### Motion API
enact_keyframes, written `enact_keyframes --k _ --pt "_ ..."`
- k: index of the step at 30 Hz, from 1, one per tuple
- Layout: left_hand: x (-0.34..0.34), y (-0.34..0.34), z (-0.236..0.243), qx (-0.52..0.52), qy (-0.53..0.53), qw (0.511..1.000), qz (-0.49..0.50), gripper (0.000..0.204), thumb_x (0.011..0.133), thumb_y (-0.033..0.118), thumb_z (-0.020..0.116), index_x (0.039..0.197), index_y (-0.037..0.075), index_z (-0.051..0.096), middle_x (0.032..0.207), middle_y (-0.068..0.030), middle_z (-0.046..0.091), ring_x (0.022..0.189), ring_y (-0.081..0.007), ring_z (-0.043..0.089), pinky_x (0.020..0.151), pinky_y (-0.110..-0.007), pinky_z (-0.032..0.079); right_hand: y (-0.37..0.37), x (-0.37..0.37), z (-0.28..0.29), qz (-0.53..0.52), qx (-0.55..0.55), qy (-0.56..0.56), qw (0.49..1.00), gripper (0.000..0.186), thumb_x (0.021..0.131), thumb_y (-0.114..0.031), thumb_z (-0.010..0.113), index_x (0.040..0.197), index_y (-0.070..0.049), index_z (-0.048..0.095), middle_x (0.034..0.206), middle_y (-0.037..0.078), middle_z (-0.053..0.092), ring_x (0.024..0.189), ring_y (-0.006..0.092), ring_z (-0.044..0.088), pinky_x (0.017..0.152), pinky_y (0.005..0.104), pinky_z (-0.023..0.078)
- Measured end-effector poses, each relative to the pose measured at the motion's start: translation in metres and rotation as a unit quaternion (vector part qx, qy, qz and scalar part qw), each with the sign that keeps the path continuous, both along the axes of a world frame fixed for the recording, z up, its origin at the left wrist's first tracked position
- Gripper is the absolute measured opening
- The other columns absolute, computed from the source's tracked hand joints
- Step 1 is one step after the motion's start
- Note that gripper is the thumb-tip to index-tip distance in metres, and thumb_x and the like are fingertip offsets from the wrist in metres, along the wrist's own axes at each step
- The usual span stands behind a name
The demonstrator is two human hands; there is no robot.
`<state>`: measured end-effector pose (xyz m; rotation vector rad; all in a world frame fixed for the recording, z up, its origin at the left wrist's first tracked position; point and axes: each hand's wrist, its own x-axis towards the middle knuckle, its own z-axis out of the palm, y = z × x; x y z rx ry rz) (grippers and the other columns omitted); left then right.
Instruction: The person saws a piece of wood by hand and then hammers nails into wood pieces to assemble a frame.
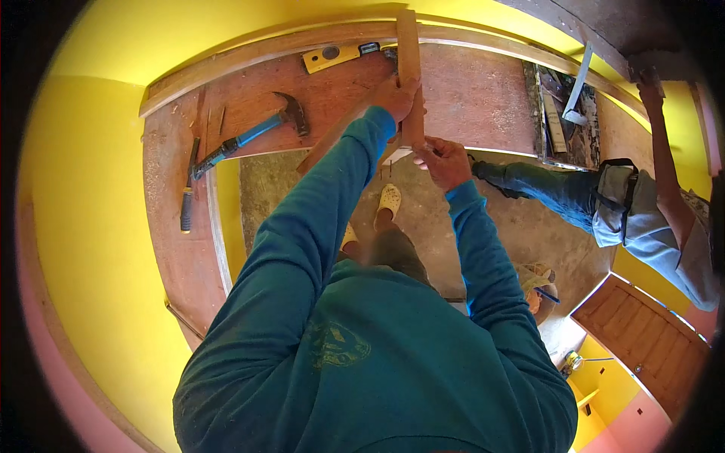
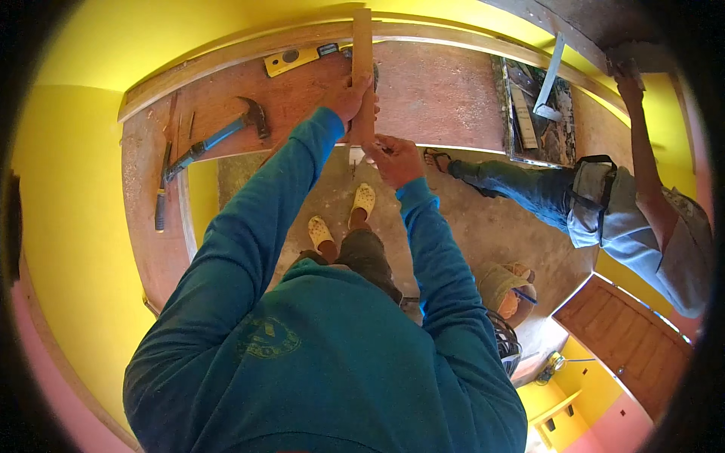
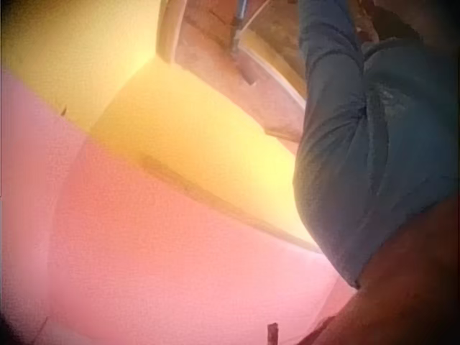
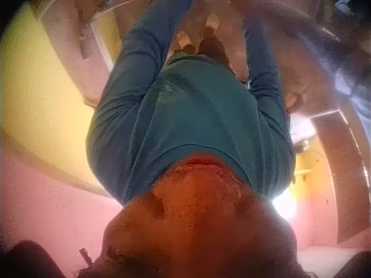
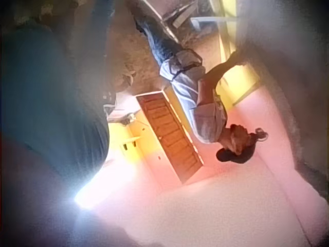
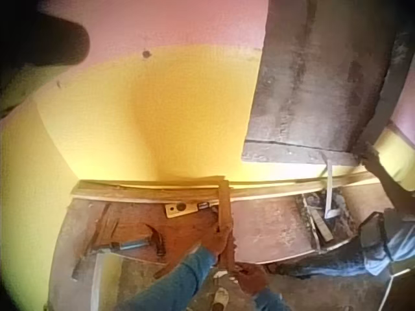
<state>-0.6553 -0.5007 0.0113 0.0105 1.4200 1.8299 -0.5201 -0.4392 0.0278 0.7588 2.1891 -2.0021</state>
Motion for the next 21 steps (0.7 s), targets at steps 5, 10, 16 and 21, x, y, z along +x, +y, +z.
enact_keyframes --k 5,10,16,21 --pt "-0.002 -0.001 -0.008 -0.008 0.024 0.999 0.026 0.025 0.079 0.03 0.045 0.08 0.005 0.044 0.062 -0.0087 0.05 0.051 -0.0195 0.052 0.045 -0.033 0.045 -0.002 -0.002 0.0 -0.028 -0.057 0.008 0.998 0.034 0.072 -0.023 0.057 0.093 0.002 0.054 0.069 0.007 0.058 0.061 0.01 0.054 0.056 0.0218 0.044" --pt "-0.007 -0.001 -0.025 0.002 0.053 0.998 0.018 0.024 0.077 0.03 0.048 0.076 0.007 0.045 0.06 -0.0068 0.049 0.051 -0.0181 0.051 0.044 -0.031 0.044 -0.003 -0.003 0.001 -0.024 -0.06 -0.016 0.998 0.033 0.071 -0.023 0.057 0.093 0.002 0.055 0.069 0.007 0.058 0.061 0.0103 0.054 0.056 0.0215 0.044" --pt "-0.004 -0.003 -0.018 0.02 0.029 0.999 0.025 0.024 0.077 0.031 0.048 0.076 0.007 0.044 0.06 -0.006 0.049 0.051 -0.0172 0.051 0.043 -0.031 0.044 -0.007 -0.004 0.004 -0.029 -0.052 -0.023 0.998 0.032 0.071 -0.023 0.058 0.091 0.002 0.056 0.069 0.007 0.058 0.059 0.0102 0.054 0.054 0.0207 0.044" --pt "-0.004 -0.008 -0.01 0.023 0.003 1.0 0.007 0.024 0.078 0.03 0.047 0.08 0.006 0.045 0.06 -0.0072 0.05 0.052 -0.0185 0.051 0.045 -0.032 0.044 -0.005 -0.007 0.009 -0.027 -0.037 -0.039 0.998 0.032 0.07 -0.023 0.058 0.09 0.002 0.056 0.068 0.007 0.058 0.059 0.0099 0.054 0.056 0.0208 0.044"
